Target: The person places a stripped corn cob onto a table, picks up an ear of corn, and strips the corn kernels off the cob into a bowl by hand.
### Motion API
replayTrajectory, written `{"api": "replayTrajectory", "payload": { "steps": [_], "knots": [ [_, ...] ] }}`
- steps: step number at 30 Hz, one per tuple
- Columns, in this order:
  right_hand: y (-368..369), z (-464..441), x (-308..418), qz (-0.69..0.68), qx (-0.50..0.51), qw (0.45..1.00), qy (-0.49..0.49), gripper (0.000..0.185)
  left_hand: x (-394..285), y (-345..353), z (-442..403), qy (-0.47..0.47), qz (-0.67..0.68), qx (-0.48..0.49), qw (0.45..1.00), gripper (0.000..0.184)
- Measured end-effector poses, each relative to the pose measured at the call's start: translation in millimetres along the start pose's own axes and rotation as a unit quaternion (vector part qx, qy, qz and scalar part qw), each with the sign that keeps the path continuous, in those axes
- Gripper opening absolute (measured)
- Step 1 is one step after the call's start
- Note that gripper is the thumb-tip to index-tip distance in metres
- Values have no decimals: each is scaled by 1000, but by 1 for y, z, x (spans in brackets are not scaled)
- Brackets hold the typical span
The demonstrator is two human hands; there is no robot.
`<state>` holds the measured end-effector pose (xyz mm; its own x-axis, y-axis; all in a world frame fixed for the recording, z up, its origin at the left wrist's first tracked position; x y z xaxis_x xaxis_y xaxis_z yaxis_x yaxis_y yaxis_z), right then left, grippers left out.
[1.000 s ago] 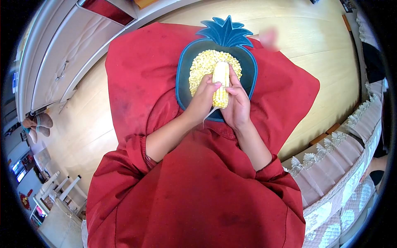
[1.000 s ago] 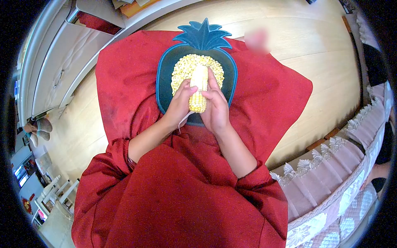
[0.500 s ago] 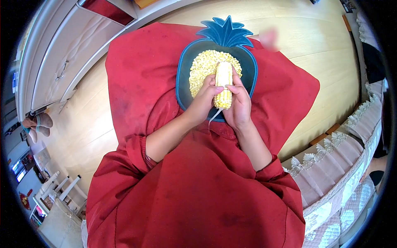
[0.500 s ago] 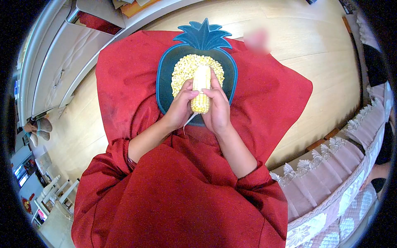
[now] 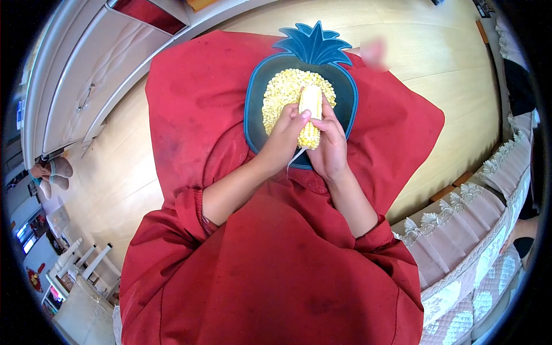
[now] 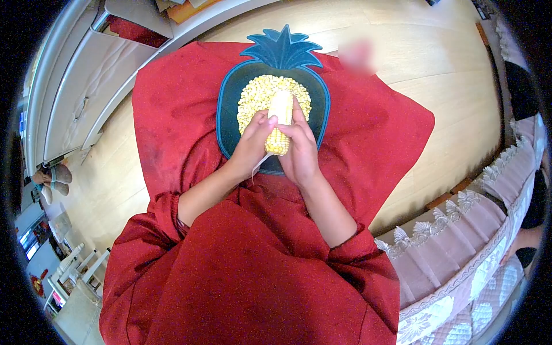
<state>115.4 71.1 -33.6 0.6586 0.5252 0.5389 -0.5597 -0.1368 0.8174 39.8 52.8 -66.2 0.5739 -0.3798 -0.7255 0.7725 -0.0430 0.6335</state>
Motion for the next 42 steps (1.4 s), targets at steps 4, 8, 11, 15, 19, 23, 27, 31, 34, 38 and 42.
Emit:
{"api": "replayTrajectory", "payload": {
  "steps": [4,8,11,15,19,23,27,31,34,38,42],
  "knots": [
    [2,-1,0,19,-20,1000,7,74,0,1,1,-8,28,-13,999,30],
    [-2,-1,0,41,-30,999,4,72,-7,6,1,-3,7,6,1000,34],
    [-3,0,2,44,-35,998,-2,70,-5,11,2,-23,137,7,990,33],
    [-3,0,1,15,-27,999,-8,68,-6,9,2,-13,23,19,999,38],
    [0,-1,2,6,-24,1000,-12,67,-5,5,1,-8,0,17,1000,39],
    [6,-1,2,10,-5,1000,-8,69,-1,1,1,-25,38,6,999,38],
    [3,-1,2,-8,20,1000,-18,72,-7,8,1,-20,44,3,999,36],
    [3,-1,2,-3,27,999,-18,74,-7,10,1,-20,69,2,997,37],
    [1,-1,1,3,10,1000,-3,74,-10,13,2,-33,100,-6,994,39],
    [-1,0,1,7,-2,1000,-2,72,-6,12,3,-45,88,10,995,43],
    [-1,-1,2,7,-12,1000,-7,69,-7,12,3,-42,83,22,995,47]
  ]
}}
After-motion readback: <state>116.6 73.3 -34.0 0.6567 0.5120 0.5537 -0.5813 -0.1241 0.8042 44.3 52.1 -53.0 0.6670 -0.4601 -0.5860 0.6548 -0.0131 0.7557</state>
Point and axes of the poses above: each hand's wrist, its own z-axis away from the middle knuckle, its own y-axis out of the palm, x = y × z, the point moved 8 cm from there along -z, towards the middle knuckle, and after that the axes turned 15 degrees about x, right-handed, at the moved point
